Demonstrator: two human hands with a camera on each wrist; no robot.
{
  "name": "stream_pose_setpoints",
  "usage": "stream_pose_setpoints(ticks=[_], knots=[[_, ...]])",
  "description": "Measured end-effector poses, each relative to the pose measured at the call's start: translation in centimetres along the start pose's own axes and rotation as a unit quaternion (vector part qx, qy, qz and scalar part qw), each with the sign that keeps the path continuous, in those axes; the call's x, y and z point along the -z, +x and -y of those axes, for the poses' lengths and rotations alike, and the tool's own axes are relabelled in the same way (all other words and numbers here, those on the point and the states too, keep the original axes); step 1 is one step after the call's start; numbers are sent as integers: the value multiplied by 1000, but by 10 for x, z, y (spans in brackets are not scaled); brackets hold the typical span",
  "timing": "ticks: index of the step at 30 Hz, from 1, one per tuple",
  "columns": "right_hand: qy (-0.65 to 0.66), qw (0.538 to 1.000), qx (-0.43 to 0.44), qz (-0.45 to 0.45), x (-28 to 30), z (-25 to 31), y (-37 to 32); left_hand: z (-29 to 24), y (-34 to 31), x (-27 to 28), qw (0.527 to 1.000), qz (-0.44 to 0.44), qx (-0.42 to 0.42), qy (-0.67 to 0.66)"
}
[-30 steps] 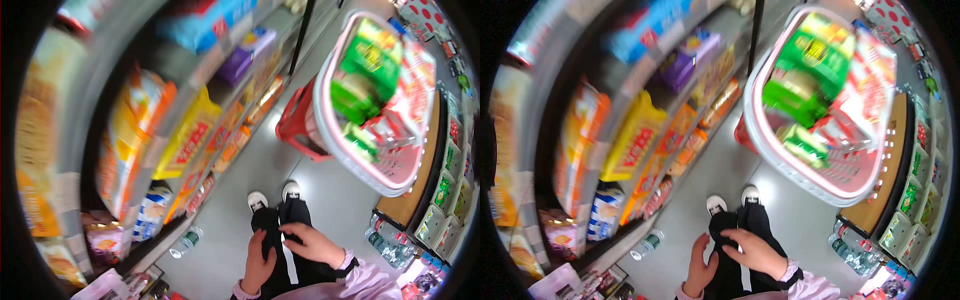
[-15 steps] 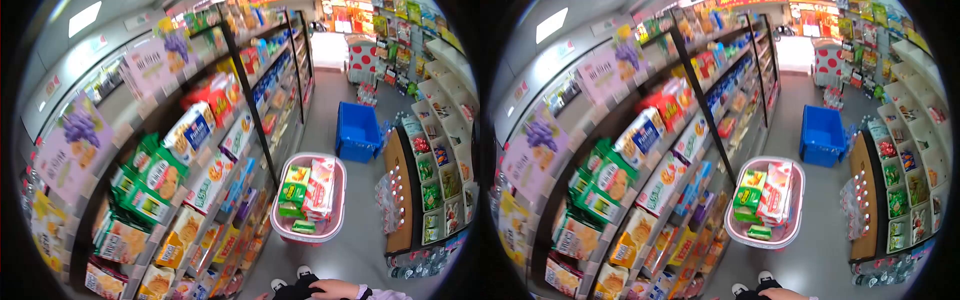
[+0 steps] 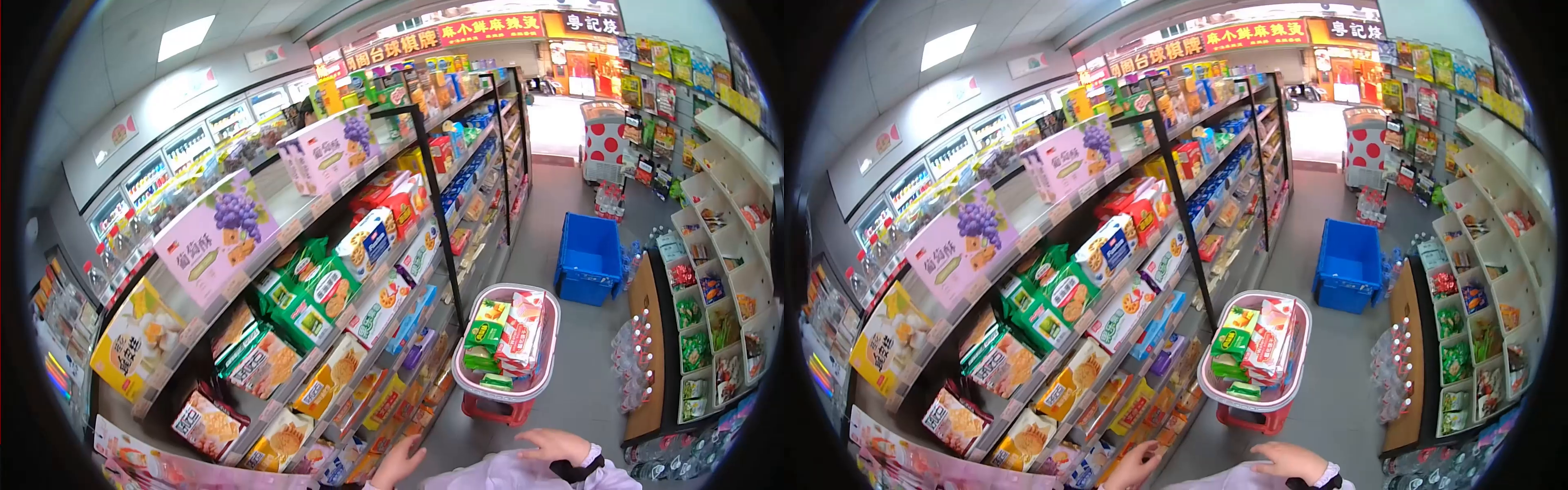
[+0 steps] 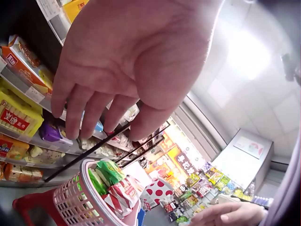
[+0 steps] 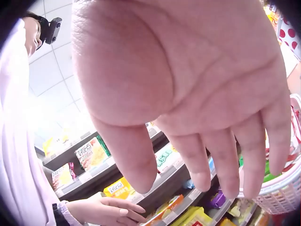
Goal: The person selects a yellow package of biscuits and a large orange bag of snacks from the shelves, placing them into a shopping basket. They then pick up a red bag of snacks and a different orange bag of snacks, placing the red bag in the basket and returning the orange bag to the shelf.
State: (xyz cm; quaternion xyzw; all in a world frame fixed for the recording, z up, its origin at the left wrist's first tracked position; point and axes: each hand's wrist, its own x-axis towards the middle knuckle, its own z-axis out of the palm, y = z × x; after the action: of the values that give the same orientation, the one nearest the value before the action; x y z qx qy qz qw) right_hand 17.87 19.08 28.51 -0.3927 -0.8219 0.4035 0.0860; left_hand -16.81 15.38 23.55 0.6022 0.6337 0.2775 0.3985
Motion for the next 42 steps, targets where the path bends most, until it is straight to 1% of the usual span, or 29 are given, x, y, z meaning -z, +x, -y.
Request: stream_pose_setpoints(ticks=[1, 4, 5, 8, 11, 14, 15, 17, 18, 20, 21, 24, 27, 28, 30, 32, 33, 35, 36, 37, 38, 41, 42], knots=[[0, 1000, 9, 1, -3, -5, 5, 2, 0, 5, 1000, -3, 4, -7], [-21, 999, -22, 25, -5, 5, 17, 16, -8, 18, 999, -14, 15, -27], [-32, 999, -11, 24, -8, 6, 22, 19, -8, 21, 999, -20, 14, -34], [-34, 998, -22, 57, -10, 18, 35, 33, -18, 31, 998, -34, 37, -42], [-48, 996, -25, 67, -16, 31, 46, 56, -29, 35, 993, -41, 90, -58], [-39, 992, -53, 105, -26, 40, 54, 61, -46, 37, 996, -74, 40, -8], [-32, 993, -53, 105, -31, 39, 53, 61, -48, 40, 997, -57, 50, -21], [-18, 993, -46, 108, -39, 35, 51, 75, -49, 37, 997, -55, 40, -28], [-19, 992, -57, 114, -41, 31, 48, 79, -49, 34, 997, -59, 35, -30], [-19, 990, -72, 123, -44, 25, 43, 83, -49, 29, 996, -44, 58, -49], [-15, 990, -78, 113, -42, 25, 40, 83, -49, 27, 995, -36, 70, -56], [-7, 993, -86, 76, -31, 21, 28, 77, -35, 17, 999, -7, 47, 3], [1, 995, -86, 45, -19, 2, 6, 67, -6, 0, 989, 26, 138, -45], [8, 995, -91, 39, -6, 0, -2, 64, 2, -11, 988, 25, 138, -58], [11, 995, -93, 23, 10, -20, -20, 27, 19, -28, 998, 16, 64, -18], [6, 996, -88, 4, 21, -57, -46, -5, 38, -56, 999, 26, 36, 9], [17, 994, -106, 5, 32, -70, -58, -22, 48, -70, 999, 32, 24, 22], [40, 989, -142, 11, 56, -94, -87, -63, 71, -107, 998, 47, 19, 26], [32, 989, -145, -1, 65, -108, -101, -80, 80, -126, 998, 55, 17, 28], [26, 988, -149, -11, 73, -123, -117, -85, 92, -148, 997, 76, -6, 18], [20, 988, -153, -22, 81, -135, -131, -97, 99, -167, 996, 84, -9, 10], [34, 981, -188, -15, 111, -165, -164, -137, 123, -214, 995, 102, -18, -12], [35, 982, -184, -37, 116, -176, -173, -148, 128, -224, 993, 114, -23, 0]])
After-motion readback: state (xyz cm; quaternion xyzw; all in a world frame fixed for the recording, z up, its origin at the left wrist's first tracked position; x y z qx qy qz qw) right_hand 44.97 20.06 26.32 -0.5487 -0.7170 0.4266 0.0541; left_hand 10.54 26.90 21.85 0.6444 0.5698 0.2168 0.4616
